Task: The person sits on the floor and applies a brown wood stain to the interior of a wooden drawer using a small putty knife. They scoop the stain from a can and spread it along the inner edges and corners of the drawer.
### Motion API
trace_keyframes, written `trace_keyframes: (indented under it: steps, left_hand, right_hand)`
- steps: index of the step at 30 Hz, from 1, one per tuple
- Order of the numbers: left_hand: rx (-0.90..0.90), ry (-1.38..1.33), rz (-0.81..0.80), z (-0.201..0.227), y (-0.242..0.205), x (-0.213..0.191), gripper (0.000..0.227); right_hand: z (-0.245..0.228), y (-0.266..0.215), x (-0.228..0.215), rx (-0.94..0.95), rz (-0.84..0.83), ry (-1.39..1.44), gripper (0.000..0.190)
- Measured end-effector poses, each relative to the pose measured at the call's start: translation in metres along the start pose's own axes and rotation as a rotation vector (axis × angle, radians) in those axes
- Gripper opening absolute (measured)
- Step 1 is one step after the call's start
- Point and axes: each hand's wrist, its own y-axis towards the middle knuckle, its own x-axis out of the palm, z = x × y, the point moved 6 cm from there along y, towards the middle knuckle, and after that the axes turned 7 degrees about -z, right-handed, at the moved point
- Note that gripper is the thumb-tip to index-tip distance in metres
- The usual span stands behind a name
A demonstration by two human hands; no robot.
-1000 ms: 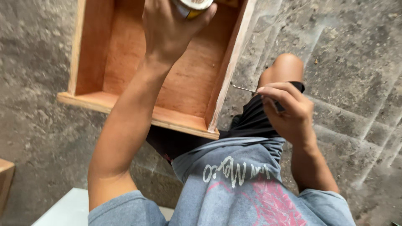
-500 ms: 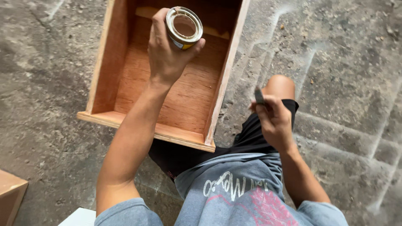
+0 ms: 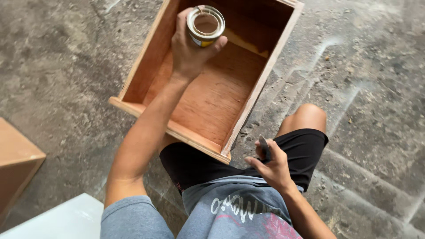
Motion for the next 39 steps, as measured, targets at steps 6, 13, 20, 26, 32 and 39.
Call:
trace_keyframes:
  steps: [6,13,20,26,32,39]
  left_hand:
    - [0.067,0.08,0.039,0.022,-0.035,-0.075,0.074]
    - [-0.1,-0.423,0.346,-0.02,-0.094,-0.146,0.082]
    - [-0.13,-0.159,0.376,-0.049,-0.144,-0.182,0.073]
    - [-0.163,-0.387,0.4,-0.045,-0.153,-0.18,0.08]
    - [-0.192,-0.427,0.442,-0.056,-0.17,-0.177,0.081]
    - [-0.219,-0.208,0.548,-0.065,-0.196,-0.195,0.082]
  right_hand:
    - [0.004,-0.001,0.01,-0.134,0.01,-0.116,0.06]
    - [0.003,0.002,0.027,-0.206,-0.034,-0.213,0.067]
    - [-0.002,0.004,0.038,-0.217,-0.031,-0.146,0.06]
    - [0.008,0.003,0.047,-0.149,-0.012,-0.062,0.054]
    - [0.02,0.0,0.052,-0.023,0.057,0.023,0.053]
    - [0.0,-0.002,0.049,-0.358,0.096,-0.091,0.046]
